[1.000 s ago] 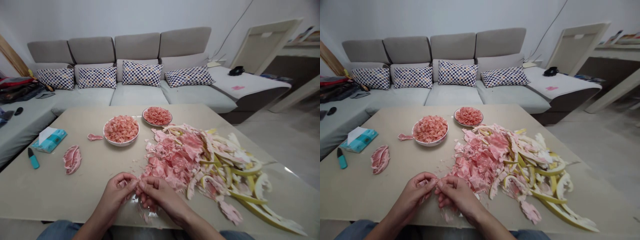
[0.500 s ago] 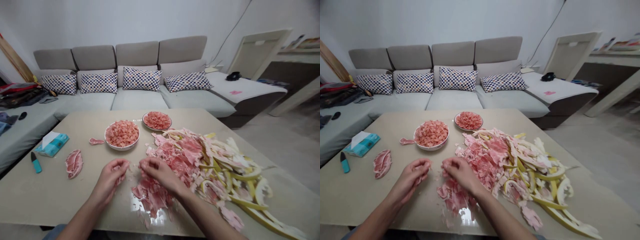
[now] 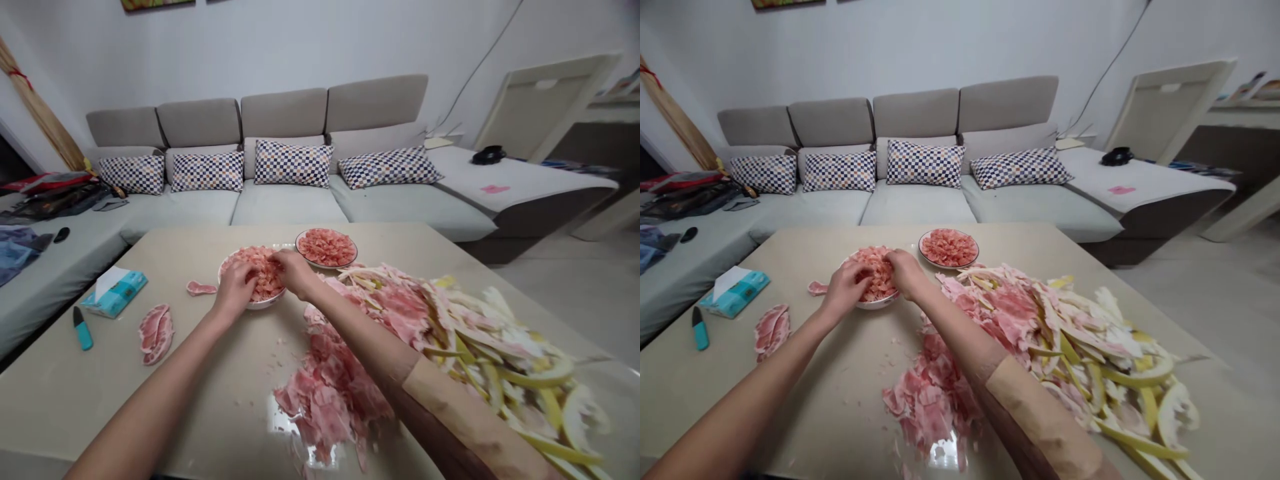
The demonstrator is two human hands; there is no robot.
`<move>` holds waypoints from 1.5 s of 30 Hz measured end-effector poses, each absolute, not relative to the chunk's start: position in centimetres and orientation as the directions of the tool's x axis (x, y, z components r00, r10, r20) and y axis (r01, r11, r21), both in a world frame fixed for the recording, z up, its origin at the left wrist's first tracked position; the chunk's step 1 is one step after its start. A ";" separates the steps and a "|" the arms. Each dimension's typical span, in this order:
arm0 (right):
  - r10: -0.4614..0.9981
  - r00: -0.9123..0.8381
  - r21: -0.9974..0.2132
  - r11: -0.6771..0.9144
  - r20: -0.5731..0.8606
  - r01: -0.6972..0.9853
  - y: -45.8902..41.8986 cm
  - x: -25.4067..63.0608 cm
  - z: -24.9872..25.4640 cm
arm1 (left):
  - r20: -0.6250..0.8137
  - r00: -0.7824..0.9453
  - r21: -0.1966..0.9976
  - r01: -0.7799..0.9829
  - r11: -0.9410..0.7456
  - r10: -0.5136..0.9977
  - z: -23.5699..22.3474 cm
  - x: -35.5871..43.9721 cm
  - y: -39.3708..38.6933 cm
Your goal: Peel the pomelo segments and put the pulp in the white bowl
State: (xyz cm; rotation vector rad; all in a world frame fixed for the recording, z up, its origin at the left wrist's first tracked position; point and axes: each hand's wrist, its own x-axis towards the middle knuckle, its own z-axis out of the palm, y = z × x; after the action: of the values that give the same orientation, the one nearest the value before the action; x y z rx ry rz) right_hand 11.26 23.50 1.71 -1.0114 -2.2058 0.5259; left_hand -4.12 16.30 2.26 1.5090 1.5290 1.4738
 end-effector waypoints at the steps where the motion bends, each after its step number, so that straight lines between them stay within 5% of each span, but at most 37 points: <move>1: 0.772 -0.492 -0.584 0.630 0.403 0.512 23.6 11.3 1.6 | 0.291 -0.250 0.926 0.316 -0.206 0.924 2.1 -4.2 16.1; 9: 0.793 -0.407 -0.679 0.603 0.454 0.419 22.2 12.3 2.7 | -0.059 -0.338 0.974 -0.227 -0.020 0.939 2.9 -4.0 13.3; 15: 0.795 -0.478 -0.777 0.549 0.372 0.309 12.4 15.0 3.6 | -0.323 -0.183 0.762 -0.633 0.140 0.928 3.7 -1.3 7.8; 18: 0.837 -0.526 -0.927 0.305 0.151 0.219 6.6 16.0 2.6 | -0.394 -0.116 0.652 -0.735 0.188 0.912 3.4 1.1 4.7; 20: 0.864 -0.501 -0.964 0.173 0.049 0.203 3.8 16.4 1.7 | -0.479 0.022 0.457 -0.847 0.271 0.878 2.9 2.8 3.0; 26: 0.927 -0.374 -0.983 0.061 -0.009 0.174 2.1 17.7 1.1 | -0.451 0.070 0.394 -0.879 0.268 0.890 1.7 5.5 0.0; 35: 0.868 -0.457 -0.960 -0.264 -0.194 -0.094 3.8 19.0 0.7 | -0.285 0.037 0.736 -0.632 0.243 0.958 -0.5 4.0 -0.4; 45: 0.834 -0.416 -0.874 -0.459 -0.363 -0.158 4.1 19.1 0.0 | -0.273 0.114 0.667 -0.693 0.273 0.955 -0.9 3.6 0.0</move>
State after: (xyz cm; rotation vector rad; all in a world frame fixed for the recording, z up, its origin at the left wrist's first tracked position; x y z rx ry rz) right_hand 19.14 4.15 -0.04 -1.1076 -1.0390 1.9345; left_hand 3.64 -0.01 -0.94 0.4247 0.7543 1.2626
